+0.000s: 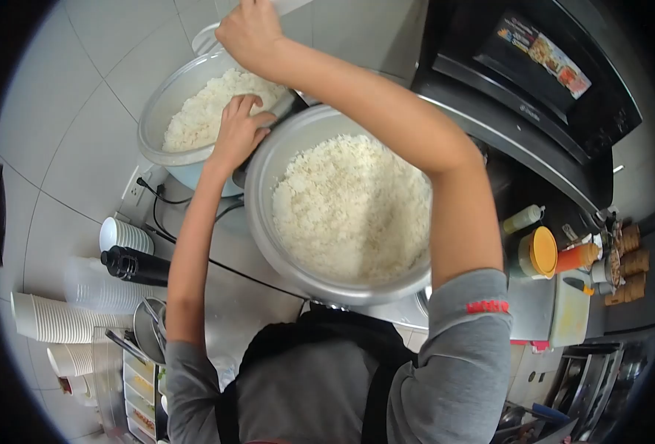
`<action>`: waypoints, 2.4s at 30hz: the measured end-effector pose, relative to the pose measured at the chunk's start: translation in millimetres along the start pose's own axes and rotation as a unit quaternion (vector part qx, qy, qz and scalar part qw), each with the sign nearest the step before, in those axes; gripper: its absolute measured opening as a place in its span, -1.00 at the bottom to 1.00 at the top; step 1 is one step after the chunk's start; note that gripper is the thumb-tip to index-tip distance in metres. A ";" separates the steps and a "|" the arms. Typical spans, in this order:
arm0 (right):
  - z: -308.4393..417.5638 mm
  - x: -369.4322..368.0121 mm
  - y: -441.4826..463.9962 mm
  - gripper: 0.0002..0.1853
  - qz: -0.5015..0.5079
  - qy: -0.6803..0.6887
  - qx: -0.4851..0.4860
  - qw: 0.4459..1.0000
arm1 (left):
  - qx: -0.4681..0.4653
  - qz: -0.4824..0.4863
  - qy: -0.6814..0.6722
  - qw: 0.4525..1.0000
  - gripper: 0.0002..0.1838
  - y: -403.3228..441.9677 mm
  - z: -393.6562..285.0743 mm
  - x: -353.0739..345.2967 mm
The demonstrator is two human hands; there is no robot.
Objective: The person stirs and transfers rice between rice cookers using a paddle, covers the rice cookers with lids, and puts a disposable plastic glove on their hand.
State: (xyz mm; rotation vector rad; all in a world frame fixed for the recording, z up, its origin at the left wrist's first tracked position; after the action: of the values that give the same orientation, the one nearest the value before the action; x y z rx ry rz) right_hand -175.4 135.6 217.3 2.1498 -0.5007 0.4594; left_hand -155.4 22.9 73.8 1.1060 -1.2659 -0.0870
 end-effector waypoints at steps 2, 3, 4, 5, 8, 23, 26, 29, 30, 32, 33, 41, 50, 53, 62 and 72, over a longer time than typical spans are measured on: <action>-14.3 61.1 -27.0 -0.85 0.019 0.002 0.003 1.000 | -0.007 0.050 0.027 0.998 -0.83 5.4 2.0 -14.5; -19.4 87.8 -43.3 -0.86 0.026 0.001 0.006 1.000 | 0.002 0.076 0.049 0.996 -0.81 7.9 3.9 -17.8; -22.4 103.8 -59.9 -0.85 0.033 -0.010 0.007 0.999 | 0.012 0.101 0.071 0.992 -0.79 8.9 5.6 -18.8; -25.7 118.5 -76.0 -0.81 0.038 -0.021 0.008 0.999 | 0.022 0.088 0.056 0.994 -0.83 8.8 8.7 -16.6; -29.3 155.3 -126.0 -0.92 0.052 -0.014 0.058 0.997 | 0.080 0.014 -0.031 0.996 -0.92 8.4 0.2 8.8; 39.0 2.5 -208.2 -0.80 0.101 0.202 0.136 0.965 | 0.229 0.032 -0.193 0.954 -0.59 -84.2 -59.6 4.2; 44.5 14.4 -203.5 -0.74 0.093 0.205 0.154 0.962 | 0.276 0.060 -0.231 0.931 -0.60 -80.3 -57.9 8.1; 42.9 25.7 -205.4 -0.75 0.080 0.244 0.159 0.953 | 0.254 0.044 -0.237 0.937 -0.62 -79.9 -55.4 5.3; 43.2 30.2 -204.1 -0.75 0.083 0.270 0.179 0.942 | 0.244 0.041 -0.226 0.942 -0.63 -80.0 -54.4 3.6; 45.4 39.8 -200.9 -0.76 0.088 0.320 0.219 0.917 | 0.256 0.054 -0.234 0.936 -0.63 -78.8 -54.8 4.6; 48.6 45.5 -199.5 -0.76 0.088 0.324 0.245 0.910 | 0.264 0.060 -0.237 0.933 -0.63 -79.7 -55.0 4.5; 52.3 71.5 -201.5 -0.75 0.076 0.326 0.329 0.883 | 0.267 0.054 -0.245 0.931 -0.66 -81.7 -48.6 1.6; 31.9 112.7 -248.1 -0.81 0.062 0.293 0.256 0.919 | 0.280 0.056 -0.245 0.927 -0.69 -79.0 -49.1 3.3; 20.3 130.0 -252.1 -0.83 0.059 0.279 0.296 0.912 | 0.286 0.040 -0.239 0.927 -0.69 -82.3 -47.5 0.6; 13.4 21.5 -193.9 -0.83 0.044 0.169 0.247 0.953 | 0.443 0.001 -0.223 0.868 -0.33 -109.6 -97.7 24.1; 50.7 -33.7 -211.2 -0.53 0.170 0.243 0.155 0.942 | 0.538 -0.035 -0.418 0.731 -0.37 -114.4 -107.9 30.5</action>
State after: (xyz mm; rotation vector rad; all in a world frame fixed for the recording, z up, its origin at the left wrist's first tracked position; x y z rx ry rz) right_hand -90.4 217.1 31.8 2.1340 -0.5419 1.3008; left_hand -2.4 11.2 27.6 2.2811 -2.1915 0.1451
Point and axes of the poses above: each hand's wrist, its own y-axis towards the middle knuckle, its own x-axis out of the back of the hand, z = x × y, the point moved 1 cm from there along y, towards the middle knuckle, and after that the axes turned 7 degrees about x, right-handed, at the moved point
